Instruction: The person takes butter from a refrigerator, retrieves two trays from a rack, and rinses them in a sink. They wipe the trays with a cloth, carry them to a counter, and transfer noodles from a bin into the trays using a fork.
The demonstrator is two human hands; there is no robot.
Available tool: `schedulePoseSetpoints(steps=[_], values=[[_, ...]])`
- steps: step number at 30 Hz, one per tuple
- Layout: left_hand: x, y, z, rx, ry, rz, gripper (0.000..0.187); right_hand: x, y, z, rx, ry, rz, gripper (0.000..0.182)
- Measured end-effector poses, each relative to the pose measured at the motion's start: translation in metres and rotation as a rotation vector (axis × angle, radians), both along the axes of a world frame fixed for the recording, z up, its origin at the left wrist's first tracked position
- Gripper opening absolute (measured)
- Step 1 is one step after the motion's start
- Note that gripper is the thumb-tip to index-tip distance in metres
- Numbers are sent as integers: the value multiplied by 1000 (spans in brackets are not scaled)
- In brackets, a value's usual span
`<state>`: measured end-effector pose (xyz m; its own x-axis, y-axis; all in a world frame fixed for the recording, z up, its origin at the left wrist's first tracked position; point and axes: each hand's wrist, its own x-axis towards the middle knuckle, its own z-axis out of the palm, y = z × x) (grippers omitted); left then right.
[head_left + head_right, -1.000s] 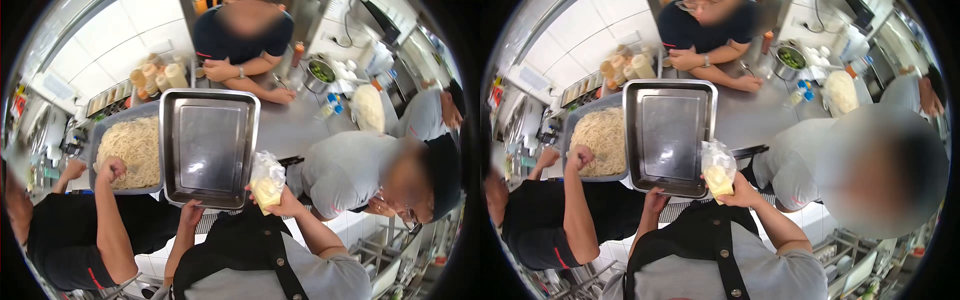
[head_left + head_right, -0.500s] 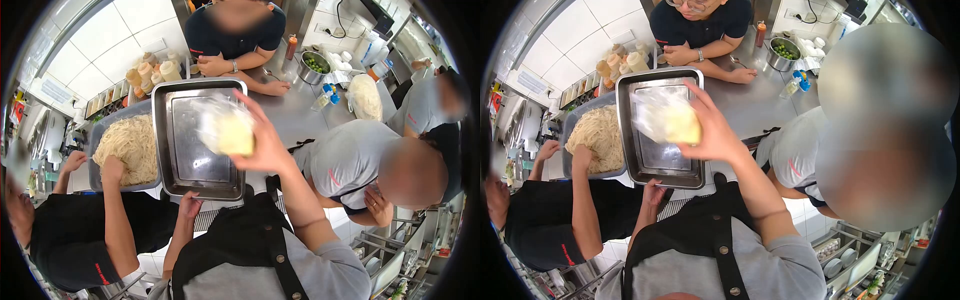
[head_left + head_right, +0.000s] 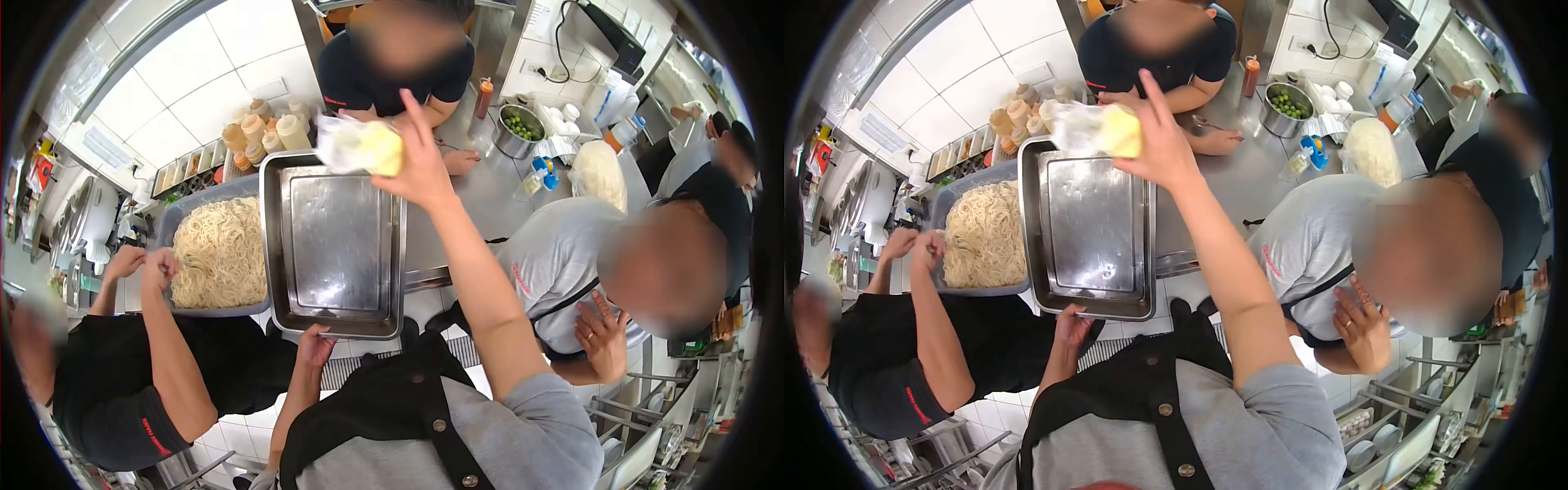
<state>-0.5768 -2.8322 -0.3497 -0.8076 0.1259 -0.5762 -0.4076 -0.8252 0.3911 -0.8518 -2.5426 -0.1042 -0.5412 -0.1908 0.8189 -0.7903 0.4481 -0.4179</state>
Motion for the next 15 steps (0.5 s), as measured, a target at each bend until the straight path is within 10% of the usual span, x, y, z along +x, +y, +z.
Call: schedulePoseSetpoints(steps=[15], values=[[-7, -12, -22, 16, -18, 14, 21, -13, -13, -21, -142, -31, -288, 65]])
